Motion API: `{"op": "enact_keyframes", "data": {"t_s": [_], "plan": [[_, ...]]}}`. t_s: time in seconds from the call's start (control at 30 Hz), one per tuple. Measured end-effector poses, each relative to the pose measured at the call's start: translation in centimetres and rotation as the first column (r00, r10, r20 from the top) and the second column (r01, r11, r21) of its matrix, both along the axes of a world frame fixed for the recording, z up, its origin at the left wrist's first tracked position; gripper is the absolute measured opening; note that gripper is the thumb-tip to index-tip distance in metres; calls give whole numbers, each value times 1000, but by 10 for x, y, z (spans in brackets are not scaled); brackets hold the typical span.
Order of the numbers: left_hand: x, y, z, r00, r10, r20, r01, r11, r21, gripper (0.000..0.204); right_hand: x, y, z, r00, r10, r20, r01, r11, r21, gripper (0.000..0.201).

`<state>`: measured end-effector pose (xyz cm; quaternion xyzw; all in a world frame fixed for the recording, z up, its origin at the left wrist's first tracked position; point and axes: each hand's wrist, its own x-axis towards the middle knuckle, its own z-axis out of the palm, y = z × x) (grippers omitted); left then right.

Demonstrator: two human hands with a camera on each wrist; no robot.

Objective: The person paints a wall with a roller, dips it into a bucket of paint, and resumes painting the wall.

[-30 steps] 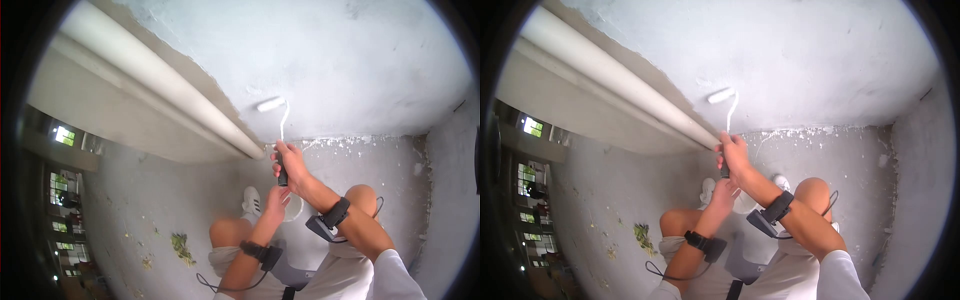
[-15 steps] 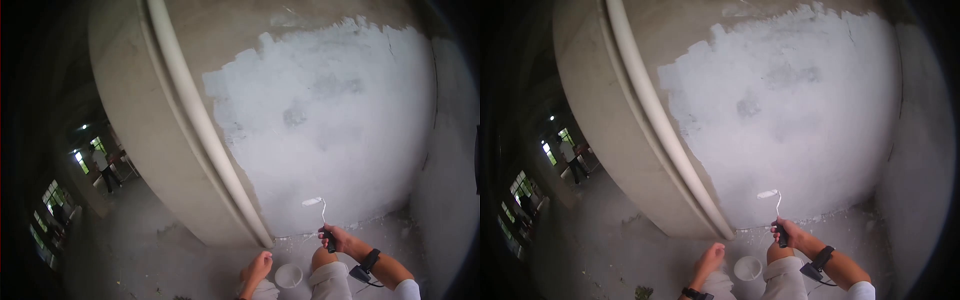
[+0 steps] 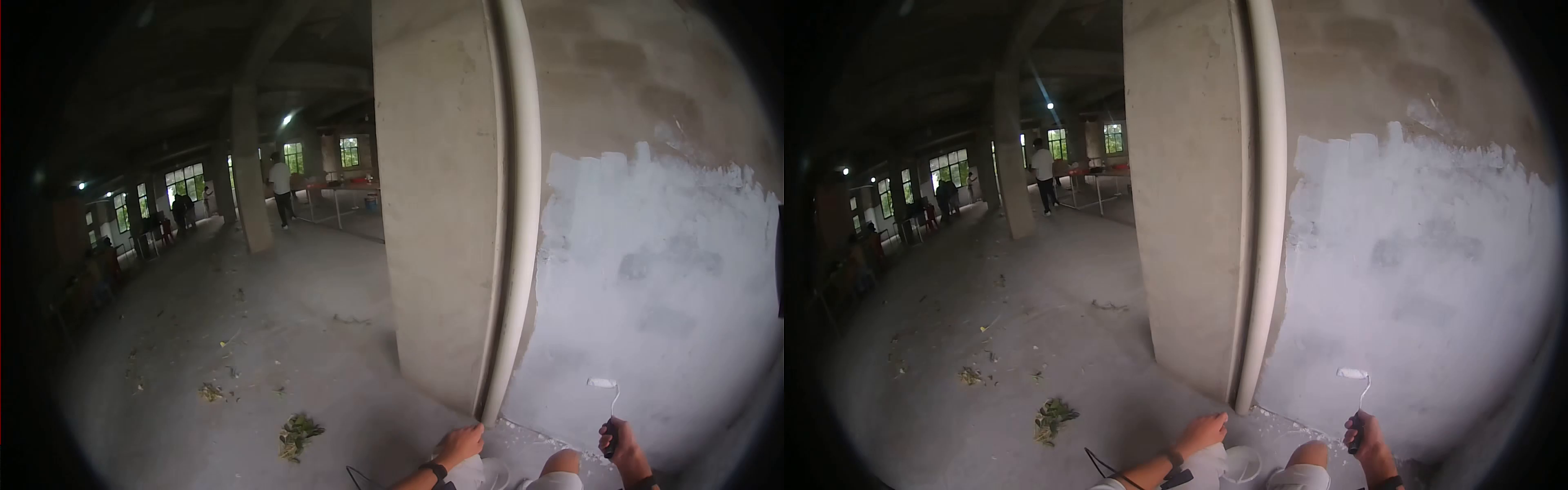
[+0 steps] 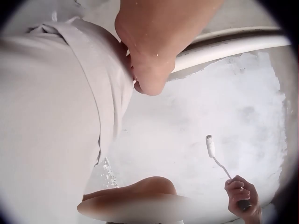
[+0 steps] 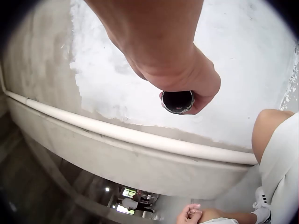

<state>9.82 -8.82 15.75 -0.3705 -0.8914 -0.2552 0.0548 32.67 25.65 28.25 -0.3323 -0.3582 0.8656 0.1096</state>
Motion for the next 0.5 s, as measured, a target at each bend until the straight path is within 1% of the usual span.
{"op": "enact_keyframes", "data": {"t_s": [0.03, 0.07, 0.1, 0.13, 0.2, 0.23, 0.27, 0.3, 0.37, 0.43, 0.5], "plan": [[3, 2, 3, 1000, 23, 14, -22, 998, -55, 24, -3, 4, 5, 1000, -12, -19, 12, 999, -32, 26], [6, 2, 5, 999, 42, -6, -42, 999, -7, 23, -7, 14, 7, 999, 5, -47, -8, 999, -47, 27], [7, -2, 6, 999, 49, -21, -48, 998, 37, 23, -12, 17, 20, 998, -6, -58, 6, 1000, -3, 28], [7, -4, 7, 998, 43, -38, -40, 996, 79, 22, -18, 19, 39, 999, -22, -37, 23, 999, 30, 29], [9, -1, 5, 989, 83, -126, -78, 996, 46, 17, -27, 25, 80, 996, -35, -83, 41, 997, 61, 27], [8, 0, 2, 982, 81, -168, -71, 995, 68, 17, -32, 32, 100, 996, -1, -93, 9, 997, 76, 24], [7, -1, -5, 974, 86, -208, -68, 994, 89, 16, -37, 35, 120, 996, 25, -83, -13, 990, 143, 22], [7, -2, -9, 964, 99, -248, -73, 991, 113, 16, -40, 27, 146, 999, -11, -51, 23, 969, 245, 19], [11, -3, -2, 965, 102, -242, -69, 988, 139, 16, -48, 24, 185, 999, -41, -35, 52, 894, 445, 21], [13, -3, 3, 962, 109, -252, -77, 988, 132, 16, -53, 12, 223, 994, -108, 22, 62, 717, 694, 23], [9, -7, 1, 953, 116, -280, -94, 992, 89, 15, -62, 14, 246, 981, -184, 62, 48, 537, 842, 27]]}}
